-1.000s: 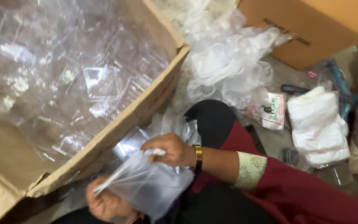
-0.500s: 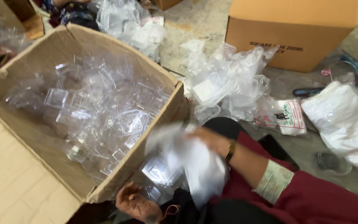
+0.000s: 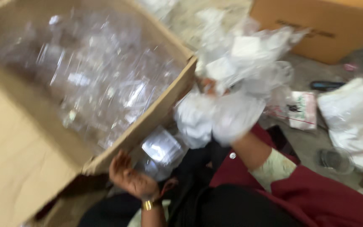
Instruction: The person sits on the floor and packs clear plastic square boxes from a large carton into white plastic bags, opening each bag, filling it with boxes, and setting filled bags aside with other completed bags.
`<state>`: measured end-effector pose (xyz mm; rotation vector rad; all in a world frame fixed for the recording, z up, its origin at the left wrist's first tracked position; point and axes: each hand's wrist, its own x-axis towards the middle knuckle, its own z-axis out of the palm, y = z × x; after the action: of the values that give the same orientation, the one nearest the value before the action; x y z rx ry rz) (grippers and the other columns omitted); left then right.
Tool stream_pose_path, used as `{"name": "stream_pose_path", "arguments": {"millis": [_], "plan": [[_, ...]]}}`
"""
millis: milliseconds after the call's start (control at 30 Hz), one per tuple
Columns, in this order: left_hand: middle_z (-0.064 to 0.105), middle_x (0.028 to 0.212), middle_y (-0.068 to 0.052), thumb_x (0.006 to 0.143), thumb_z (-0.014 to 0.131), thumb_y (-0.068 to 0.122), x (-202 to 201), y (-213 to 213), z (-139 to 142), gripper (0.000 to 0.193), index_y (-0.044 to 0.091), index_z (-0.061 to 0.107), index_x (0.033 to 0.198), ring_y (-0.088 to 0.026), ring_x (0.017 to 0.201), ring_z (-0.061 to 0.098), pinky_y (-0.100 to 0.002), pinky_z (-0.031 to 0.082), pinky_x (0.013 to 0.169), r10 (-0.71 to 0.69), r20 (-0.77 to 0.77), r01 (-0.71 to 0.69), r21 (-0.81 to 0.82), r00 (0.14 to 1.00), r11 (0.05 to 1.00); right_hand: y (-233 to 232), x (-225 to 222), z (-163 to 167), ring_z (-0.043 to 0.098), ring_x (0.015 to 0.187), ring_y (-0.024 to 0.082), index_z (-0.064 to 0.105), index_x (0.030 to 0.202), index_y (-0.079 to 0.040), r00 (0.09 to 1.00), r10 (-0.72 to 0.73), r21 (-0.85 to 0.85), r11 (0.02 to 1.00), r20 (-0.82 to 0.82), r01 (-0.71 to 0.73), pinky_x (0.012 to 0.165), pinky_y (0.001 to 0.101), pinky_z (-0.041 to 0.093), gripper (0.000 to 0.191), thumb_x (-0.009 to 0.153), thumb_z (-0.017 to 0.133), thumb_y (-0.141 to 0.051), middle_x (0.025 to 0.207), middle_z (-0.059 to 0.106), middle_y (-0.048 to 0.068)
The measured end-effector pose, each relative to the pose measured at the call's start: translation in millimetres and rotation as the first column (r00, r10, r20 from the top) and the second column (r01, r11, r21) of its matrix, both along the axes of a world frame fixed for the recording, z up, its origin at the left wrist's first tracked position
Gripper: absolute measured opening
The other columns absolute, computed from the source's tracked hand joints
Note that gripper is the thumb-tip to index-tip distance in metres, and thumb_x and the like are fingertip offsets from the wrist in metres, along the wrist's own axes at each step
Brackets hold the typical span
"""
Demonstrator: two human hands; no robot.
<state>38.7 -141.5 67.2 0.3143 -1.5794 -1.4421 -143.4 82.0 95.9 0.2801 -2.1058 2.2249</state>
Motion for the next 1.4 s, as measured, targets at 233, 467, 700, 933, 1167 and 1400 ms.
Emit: {"name": "stream_pose_path", "arguments": {"millis": [233, 467, 700, 933, 1167, 1400], "plan": [[0.051, 0.153, -0.015, 0.097, 0.07, 0.039, 8.0, 11.4, 21.1, 0.073, 0.007, 0.037, 0.155, -0.026, 0.132, 0.055, -0.041, 0.043, 0.115, -0.719, 0.003, 0.694, 0.26, 0.695, 0.671, -45.5, 117.7, -7.3, 0.07, 0.098, 0.022, 0.064, 0.137, -0.006, 0.754, 0.568, 0.594, 0.746, -0.33, -0.302, 0.085, 0.0342, 0.055, 0.047, 0.099, 0.06, -0.034, 0.113, 0.074, 0.012], [0.074, 0.112, -0.013, 0.098, 0.073, 0.02, 1.5, 24.3, 13.6, 0.028, 0.005, 0.07, 0.121, -0.023, 0.102, 0.065, -0.037, 0.055, 0.092, -0.566, 0.452, 0.425, 0.38, 0.689, 0.821, -39.3, 96.3, -30.9, 0.069, 0.106, 0.018, 0.068, 0.126, 0.002, 0.89, 0.433, 0.167, 0.897, -0.142, -0.41, 0.096, 0.0292, 0.053, 0.06, 0.111, 0.046, -0.051, 0.117, 0.073, 0.012], [0.07, 0.097, -0.011, 0.093, 0.072, 0.016, 6.0, 9.2, 18.0, 0.018, 0.006, 0.067, 0.108, -0.029, 0.088, 0.068, -0.037, 0.055, 0.081, -0.284, 0.483, 0.401, -0.157, 0.828, 0.902, -33.8, 87.2, -41.5, 0.068, 0.106, 0.014, 0.071, 0.12, 0.0, 0.792, 0.61, 0.15, 0.786, -0.025, -0.6, 0.094, 0.0279, 0.052, 0.05, 0.108, 0.051, -0.044, 0.118, 0.075, 0.009], [0.07, 0.086, -0.01, 0.103, 0.063, 0.029, 8.2, 7.6, -23.7, 0.023, 0.008, 0.071, 0.098, -0.027, 0.079, 0.067, -0.038, 0.053, 0.072, -0.189, 0.628, 0.341, -0.129, 0.755, 0.931, -32.2, 79.2, -69.6, 0.067, 0.108, 0.017, 0.072, 0.109, -0.001, 0.731, 0.675, -0.184, 0.735, 0.105, -0.653, 0.092, 0.03, 0.051, 0.024, 0.102, 0.07, -0.024, 0.117, 0.073, 0.012], [0.069, 0.086, -0.004, 0.124, 0.06, 0.032, 5.3, -26.8, -37.7, 0.035, 0.007, 0.068, 0.101, -0.021, 0.082, 0.065, -0.039, 0.055, 0.087, -0.388, -0.766, 0.813, 0.578, 0.512, -0.069, -15.2, 52.8, -76.3, 0.064, 0.077, 0.015, 0.067, 0.103, -0.001, 0.347, 0.779, -0.58, 0.623, 0.522, -0.525, 0.073, 0.0295, 0.054, 0.031, 0.095, 0.072, -0.031, 0.086, 0.067, 0.006], [0.071, 0.112, -0.006, 0.085, 0.061, -0.007, -3.2, -22.7, -63.9, 0.019, 0.008, 0.067, 0.095, -0.017, 0.094, 0.065, -0.031, 0.055, 0.079, -0.409, -0.33, 0.496, 0.763, 0.851, 0.415, -38.5, 35.1, -45.9, 0.069, 0.08, 0.016, 0.067, 0.107, -0.005, 0.758, 0.534, 0.161, 0.768, 0.375, -0.62, 0.071, 0.0314, 0.056, 0.024, 0.087, 0.077, -0.013, 0.091, 0.072, 0.007]]}}
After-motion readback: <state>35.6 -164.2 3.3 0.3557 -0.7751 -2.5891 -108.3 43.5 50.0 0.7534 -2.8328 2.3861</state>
